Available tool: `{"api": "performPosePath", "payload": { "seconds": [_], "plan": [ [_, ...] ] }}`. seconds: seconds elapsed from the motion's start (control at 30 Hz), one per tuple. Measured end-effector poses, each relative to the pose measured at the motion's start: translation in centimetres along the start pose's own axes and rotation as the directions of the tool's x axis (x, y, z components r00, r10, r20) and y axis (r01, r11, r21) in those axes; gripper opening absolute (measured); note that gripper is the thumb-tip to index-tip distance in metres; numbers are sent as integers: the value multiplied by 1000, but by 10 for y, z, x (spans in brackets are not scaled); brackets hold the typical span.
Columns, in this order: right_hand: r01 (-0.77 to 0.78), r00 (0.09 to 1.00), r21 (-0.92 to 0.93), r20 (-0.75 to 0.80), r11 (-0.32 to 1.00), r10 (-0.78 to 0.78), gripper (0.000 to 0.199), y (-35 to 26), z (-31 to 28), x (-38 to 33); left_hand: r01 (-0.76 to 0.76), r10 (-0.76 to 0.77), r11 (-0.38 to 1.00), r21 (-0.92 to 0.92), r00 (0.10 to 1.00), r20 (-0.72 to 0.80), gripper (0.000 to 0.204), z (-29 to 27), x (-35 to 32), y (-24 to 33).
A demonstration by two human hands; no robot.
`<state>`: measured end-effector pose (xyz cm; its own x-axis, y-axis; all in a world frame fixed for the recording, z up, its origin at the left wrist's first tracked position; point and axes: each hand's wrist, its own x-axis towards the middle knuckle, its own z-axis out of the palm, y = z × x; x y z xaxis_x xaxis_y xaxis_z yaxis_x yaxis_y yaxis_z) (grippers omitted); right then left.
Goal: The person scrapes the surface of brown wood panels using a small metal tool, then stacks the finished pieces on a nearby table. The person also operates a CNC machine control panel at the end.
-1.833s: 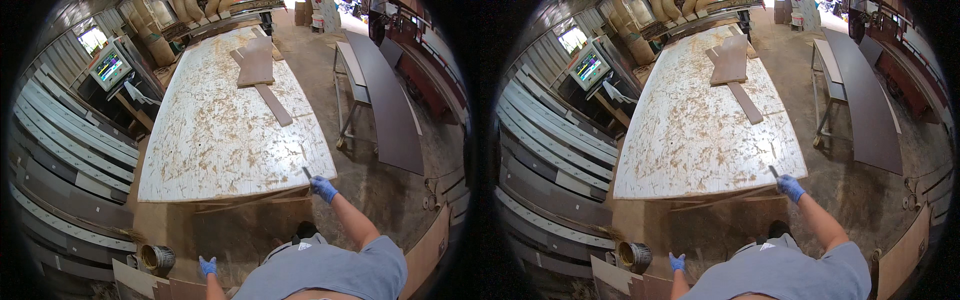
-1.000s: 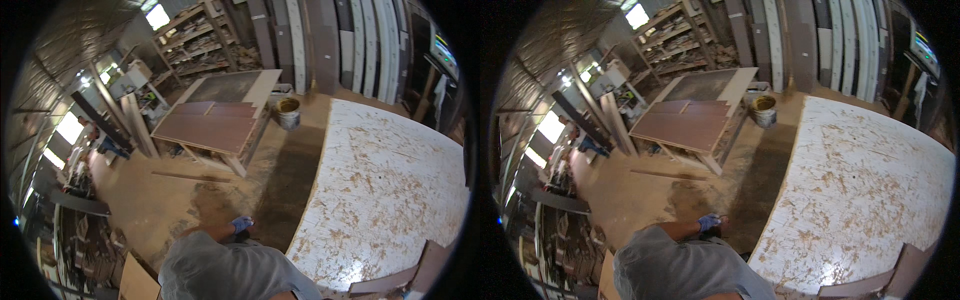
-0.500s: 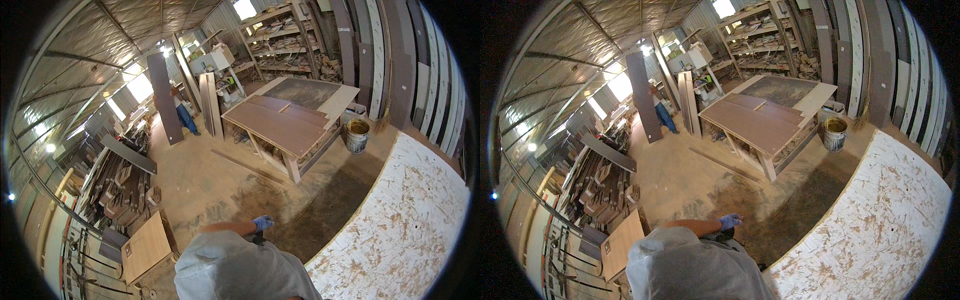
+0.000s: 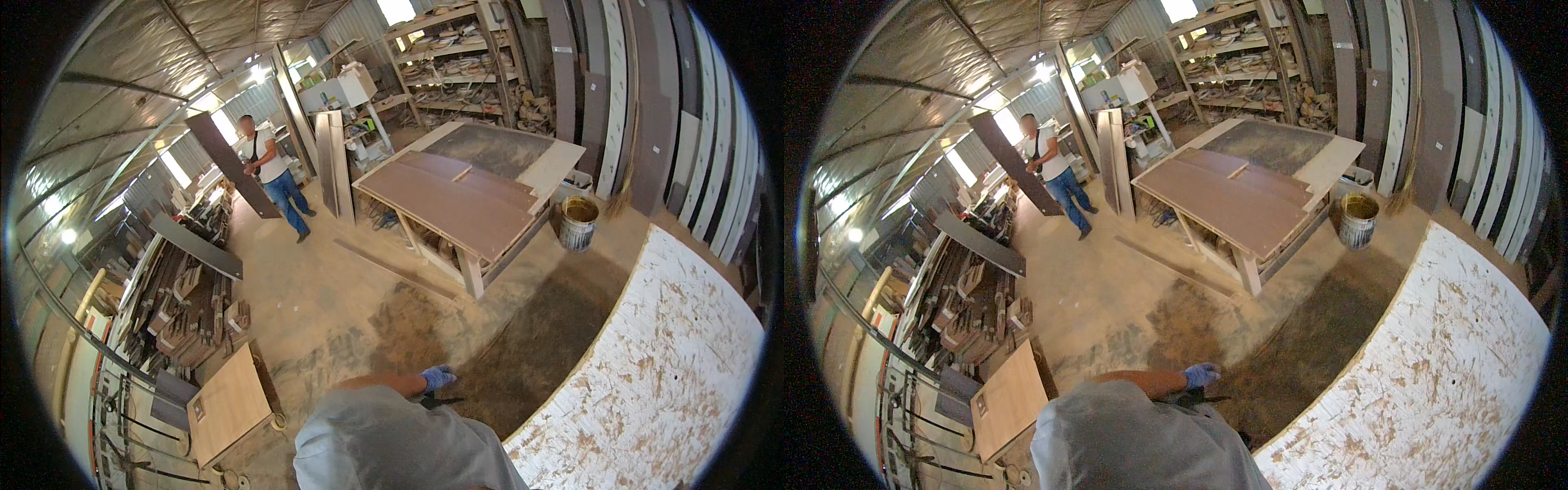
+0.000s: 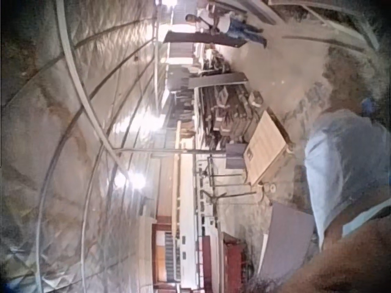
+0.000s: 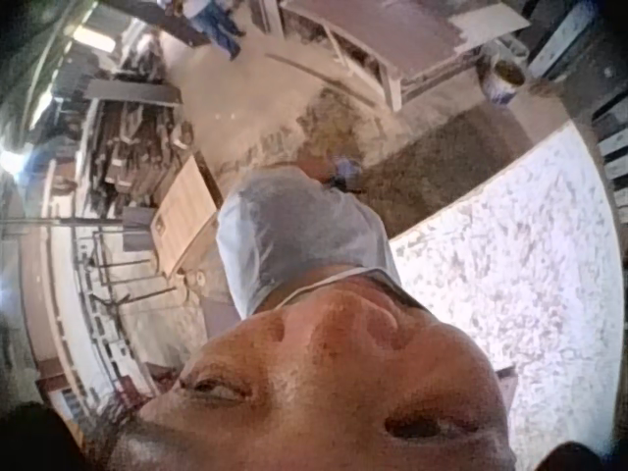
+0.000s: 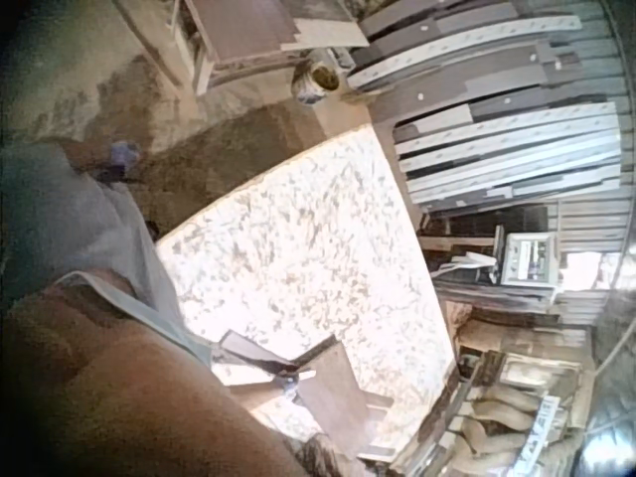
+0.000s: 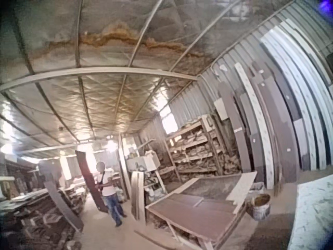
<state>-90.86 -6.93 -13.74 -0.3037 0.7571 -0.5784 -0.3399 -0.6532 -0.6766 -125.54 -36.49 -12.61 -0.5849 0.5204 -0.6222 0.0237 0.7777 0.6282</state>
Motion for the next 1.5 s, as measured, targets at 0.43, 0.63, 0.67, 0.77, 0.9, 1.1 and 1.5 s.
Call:
{"api": "performPosePath", "payload": {
  "seconds": [0.43,0.63,0.67,0.77,0.9,1.1,1.5],
  "plan": [
    [-7,1000,-24,16,1000,7,31,53,131,-14,-59,168,908,-415,958,232,35,-13,41,-43],
    [-57,996,7,70,998,56,30,103,196,-37,-353,350,935,-24,914,208,44,-57,62,-58],
    [-69,994,34,82,997,66,29,112,202,-41,-470,449,879,76,871,198,46,-63,72,-59],
    [-110,984,166,157,980,84,29,140,204,-61,-406,388,914,-21,857,339,58,-79,84,-38],
    [-388,577,419,805,821,-138,28,183,188,-104,-321,337,938,-129,761,554,61,-90,69,15],
    [-159,985,19,-60,987,160,12,156,250,-155,-511,504,818,-262,419,755,13,-37,86,42],
    [237,881,-2,-421,972,-216,18,123,115,-216,-51,378,916,-398,447,811,50,41,94,50]
  ]
}}
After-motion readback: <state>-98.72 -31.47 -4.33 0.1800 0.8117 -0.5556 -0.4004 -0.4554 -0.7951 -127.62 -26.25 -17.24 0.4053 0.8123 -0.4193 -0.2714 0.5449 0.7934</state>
